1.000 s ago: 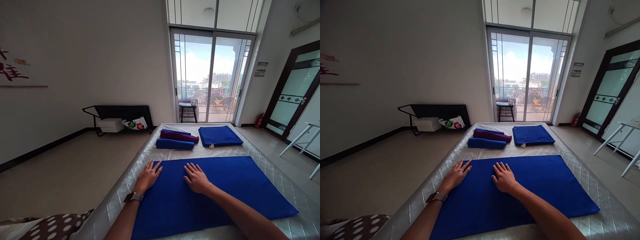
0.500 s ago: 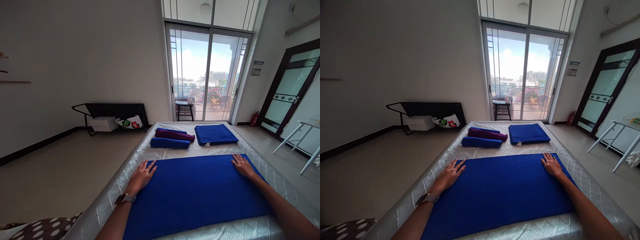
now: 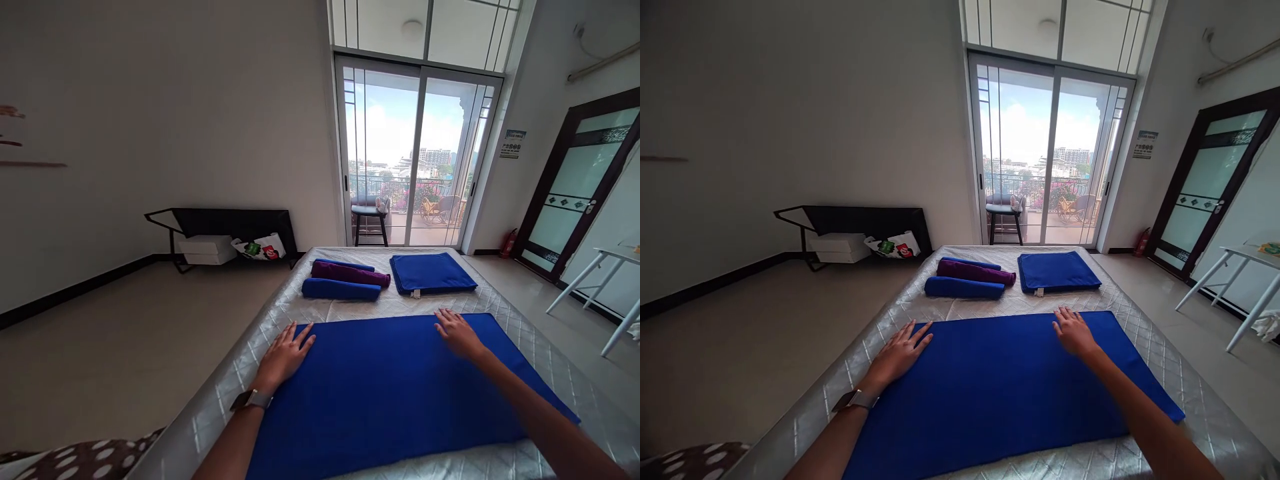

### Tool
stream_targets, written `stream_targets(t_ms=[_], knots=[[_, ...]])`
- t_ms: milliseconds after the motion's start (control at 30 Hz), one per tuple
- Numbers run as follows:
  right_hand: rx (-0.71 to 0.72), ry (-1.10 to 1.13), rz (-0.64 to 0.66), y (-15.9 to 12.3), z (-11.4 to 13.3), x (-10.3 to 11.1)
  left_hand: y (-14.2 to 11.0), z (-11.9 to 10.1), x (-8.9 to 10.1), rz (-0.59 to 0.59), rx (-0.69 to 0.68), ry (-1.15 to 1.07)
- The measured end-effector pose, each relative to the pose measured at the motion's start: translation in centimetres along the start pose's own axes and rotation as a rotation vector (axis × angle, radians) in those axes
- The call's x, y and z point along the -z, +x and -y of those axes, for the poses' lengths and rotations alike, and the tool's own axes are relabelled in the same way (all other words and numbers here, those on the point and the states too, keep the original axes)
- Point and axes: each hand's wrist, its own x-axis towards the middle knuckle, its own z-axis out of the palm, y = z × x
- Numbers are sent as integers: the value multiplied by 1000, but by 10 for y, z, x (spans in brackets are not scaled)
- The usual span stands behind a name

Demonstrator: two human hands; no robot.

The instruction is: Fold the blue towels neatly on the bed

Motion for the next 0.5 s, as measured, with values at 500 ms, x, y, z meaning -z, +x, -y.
stream_targets(t_ms=[500], knots=[[340,130,125,-4,96,-22,-1,2,1,7,0,-27]])
